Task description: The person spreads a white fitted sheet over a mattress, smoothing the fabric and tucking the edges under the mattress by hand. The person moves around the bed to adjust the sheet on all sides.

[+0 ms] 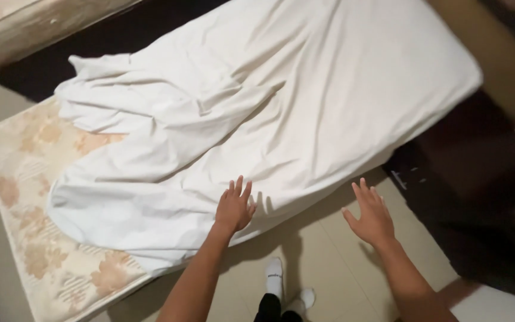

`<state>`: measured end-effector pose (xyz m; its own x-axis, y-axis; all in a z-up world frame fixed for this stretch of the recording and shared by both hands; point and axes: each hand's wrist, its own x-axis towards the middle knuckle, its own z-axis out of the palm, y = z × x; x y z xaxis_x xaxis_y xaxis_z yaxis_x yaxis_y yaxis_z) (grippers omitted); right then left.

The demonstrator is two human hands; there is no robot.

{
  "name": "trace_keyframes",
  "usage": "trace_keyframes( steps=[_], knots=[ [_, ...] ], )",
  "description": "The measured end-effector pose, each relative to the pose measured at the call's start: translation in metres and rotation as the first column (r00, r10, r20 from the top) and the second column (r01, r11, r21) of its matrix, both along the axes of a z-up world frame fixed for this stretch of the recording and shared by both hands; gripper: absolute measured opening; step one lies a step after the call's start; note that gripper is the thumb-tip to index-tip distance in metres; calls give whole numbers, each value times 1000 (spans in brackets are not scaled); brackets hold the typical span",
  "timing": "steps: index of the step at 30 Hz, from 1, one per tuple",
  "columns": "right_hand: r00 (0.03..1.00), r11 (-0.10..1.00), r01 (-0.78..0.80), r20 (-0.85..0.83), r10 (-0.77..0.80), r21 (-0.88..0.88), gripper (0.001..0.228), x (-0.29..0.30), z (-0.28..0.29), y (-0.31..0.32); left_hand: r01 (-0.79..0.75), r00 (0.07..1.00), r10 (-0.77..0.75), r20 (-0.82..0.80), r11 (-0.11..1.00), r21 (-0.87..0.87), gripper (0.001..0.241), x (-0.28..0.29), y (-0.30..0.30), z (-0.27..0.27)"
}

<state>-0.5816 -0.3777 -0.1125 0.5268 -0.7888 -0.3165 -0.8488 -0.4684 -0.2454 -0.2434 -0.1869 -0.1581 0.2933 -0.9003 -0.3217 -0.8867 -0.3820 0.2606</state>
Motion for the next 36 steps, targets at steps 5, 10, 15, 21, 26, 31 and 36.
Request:
trace_keyframes(
  steps=[5,10,15,21,26,31,36],
  knots=[
    [993,993,-95,-61,100,73,80,50,-71,-6,-63,997,69,-41,988,142,76,4,12,-67],
    [983,974,-183,-7,186,135,77,90,-144,5,-97,990,120,-74,960,262,78,0,22,-115],
    [962,955,-273,56,269,112,76,125,-192,9,-119,988,138,-67,964,238,86,-5,27,-156],
    [932,940,-337,161,326,46,81,147,-213,18,-183,983,183,-12,982,42,86,-6,44,-186],
    [912,930,-368,198,359,6,90,167,-229,30,-164,986,167,24,980,-111,85,-7,54,-204],
    [922,938,-344,172,347,-48,106,170,-245,38,-167,985,173,27,975,-147,86,-7,56,-214],
    [914,927,-335,182,363,-166,106,165,-265,44,-153,988,146,-44,947,-283,100,-5,62,-220]
  ],
)
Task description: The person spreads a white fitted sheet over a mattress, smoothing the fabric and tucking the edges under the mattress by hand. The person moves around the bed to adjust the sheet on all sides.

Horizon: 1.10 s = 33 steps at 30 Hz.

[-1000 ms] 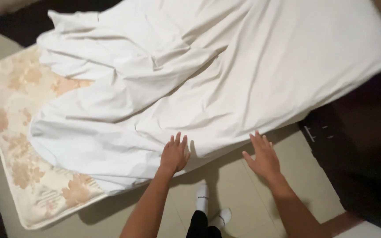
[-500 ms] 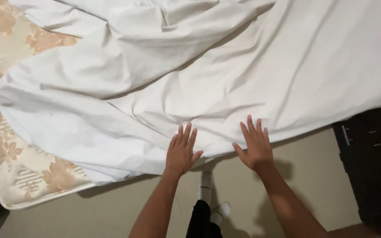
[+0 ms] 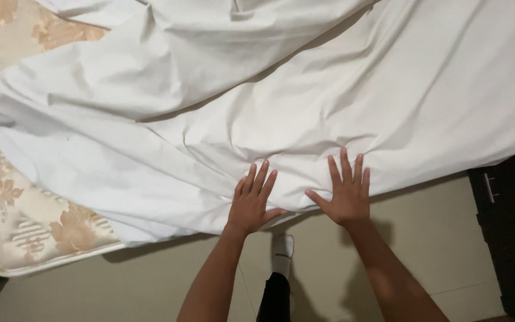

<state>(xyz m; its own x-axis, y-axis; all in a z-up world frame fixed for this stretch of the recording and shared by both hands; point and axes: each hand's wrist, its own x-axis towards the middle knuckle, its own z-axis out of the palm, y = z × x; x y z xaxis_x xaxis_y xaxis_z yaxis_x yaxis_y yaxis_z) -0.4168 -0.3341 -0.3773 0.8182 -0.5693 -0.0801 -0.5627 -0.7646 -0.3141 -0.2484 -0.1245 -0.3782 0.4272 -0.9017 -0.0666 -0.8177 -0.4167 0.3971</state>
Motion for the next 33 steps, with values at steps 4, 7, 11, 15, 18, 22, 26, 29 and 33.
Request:
trace_keyframes(
  steps=[4,7,11,15,18,22,26,29,33],
  knots=[
    [998,999,15,-61,-12,50,109,5,-4,-1,6,998,1,-70,995,103,106,2,-1,-12],
    [996,997,22,-92,-14,78,111,5,-12,1,25,1000,-26,12,999,42,105,3,3,-25],
    [994,998,31,-110,-25,55,111,8,-21,-1,42,999,-43,2,992,115,106,6,1,-37],
    [993,999,32,-114,-27,41,112,5,-27,1,51,997,-56,47,993,106,107,8,3,-47],
    [998,1000,12,-69,-14,-22,110,5,-34,2,42,998,-45,46,997,70,106,5,5,-48],
    [1000,993,1,1,-1,-120,107,1,-40,4,41,998,-42,46,999,26,102,5,6,-49],
    [999,988,0,46,7,-154,106,4,-40,7,34,996,-31,79,999,-32,97,4,7,-52],
    [1000,987,8,29,-4,-159,107,3,-41,5,43,996,-40,79,999,-26,98,3,5,-52],
    [1000,991,24,11,-23,-133,108,5,-52,7,47,998,-47,35,999,0,100,6,7,-48]
  ],
)
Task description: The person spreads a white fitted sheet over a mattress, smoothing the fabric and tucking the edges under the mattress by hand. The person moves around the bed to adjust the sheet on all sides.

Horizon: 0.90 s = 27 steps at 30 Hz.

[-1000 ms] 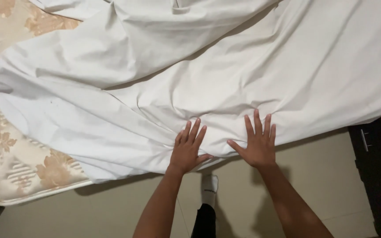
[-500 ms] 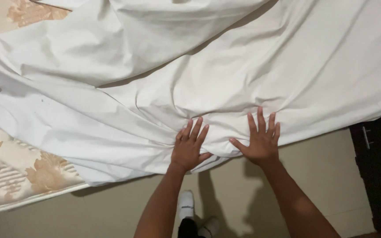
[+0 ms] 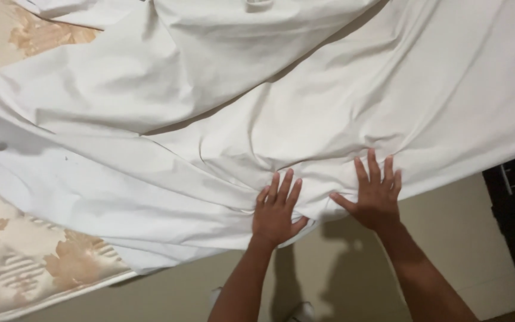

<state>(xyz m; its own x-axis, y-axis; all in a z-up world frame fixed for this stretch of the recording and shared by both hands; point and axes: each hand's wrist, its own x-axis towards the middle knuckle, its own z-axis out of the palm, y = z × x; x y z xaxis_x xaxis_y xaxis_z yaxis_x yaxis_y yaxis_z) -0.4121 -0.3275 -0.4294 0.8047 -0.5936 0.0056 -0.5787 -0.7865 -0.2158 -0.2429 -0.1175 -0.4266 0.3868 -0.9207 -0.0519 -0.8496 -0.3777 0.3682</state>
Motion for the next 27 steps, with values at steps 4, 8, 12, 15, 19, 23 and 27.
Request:
trace_keyframes(
  steps=[4,8,12,15,19,23,27],
  knots=[
    [999,996,49,-18,-48,69,111,-1,9,-1,26,1000,-26,9,998,-54,100,-1,-2,8],
    [996,994,69,-61,-64,83,113,5,2,3,19,1000,-19,0,999,-47,99,1,6,14],
    [994,993,95,-62,-90,73,109,0,4,4,18,1000,-13,28,987,-160,98,0,6,16],
    [993,992,111,-42,-109,58,101,1,-2,2,24,999,-16,39,974,-226,98,0,9,21],
    [985,983,173,-31,-171,58,89,1,0,10,44,996,-21,85,960,-276,95,-2,14,23],
    [978,978,201,43,-204,60,81,0,-12,14,94,990,-47,136,927,-362,90,-4,22,19],
    [972,986,167,167,-166,7,75,4,-21,34,137,978,-54,203,896,-421,85,-7,25,13]
  ],
)
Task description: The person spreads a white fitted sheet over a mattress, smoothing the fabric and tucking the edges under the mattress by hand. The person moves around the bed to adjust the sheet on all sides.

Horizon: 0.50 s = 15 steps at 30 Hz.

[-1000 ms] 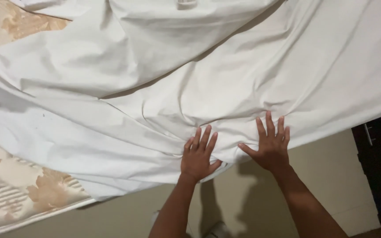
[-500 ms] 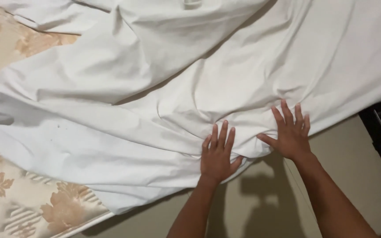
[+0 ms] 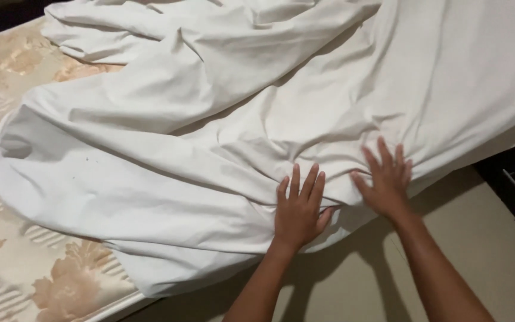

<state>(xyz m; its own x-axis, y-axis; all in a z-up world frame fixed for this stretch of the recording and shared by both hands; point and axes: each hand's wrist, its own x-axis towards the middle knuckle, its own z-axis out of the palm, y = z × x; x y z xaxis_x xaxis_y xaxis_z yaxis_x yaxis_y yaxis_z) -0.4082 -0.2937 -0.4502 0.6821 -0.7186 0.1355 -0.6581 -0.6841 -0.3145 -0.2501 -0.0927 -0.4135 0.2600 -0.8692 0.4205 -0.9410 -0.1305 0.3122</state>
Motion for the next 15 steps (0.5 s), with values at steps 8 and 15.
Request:
trace_keyframes(
  steps=[8,15],
  knots=[
    [973,993,-105,202,114,-57,74,-4,-23,99,51,995,-43,88,995,-90,83,-3,9,-20],
    [959,988,-94,255,122,-121,75,-5,-19,118,134,990,-129,52,983,-125,88,1,14,-17]
  ],
)
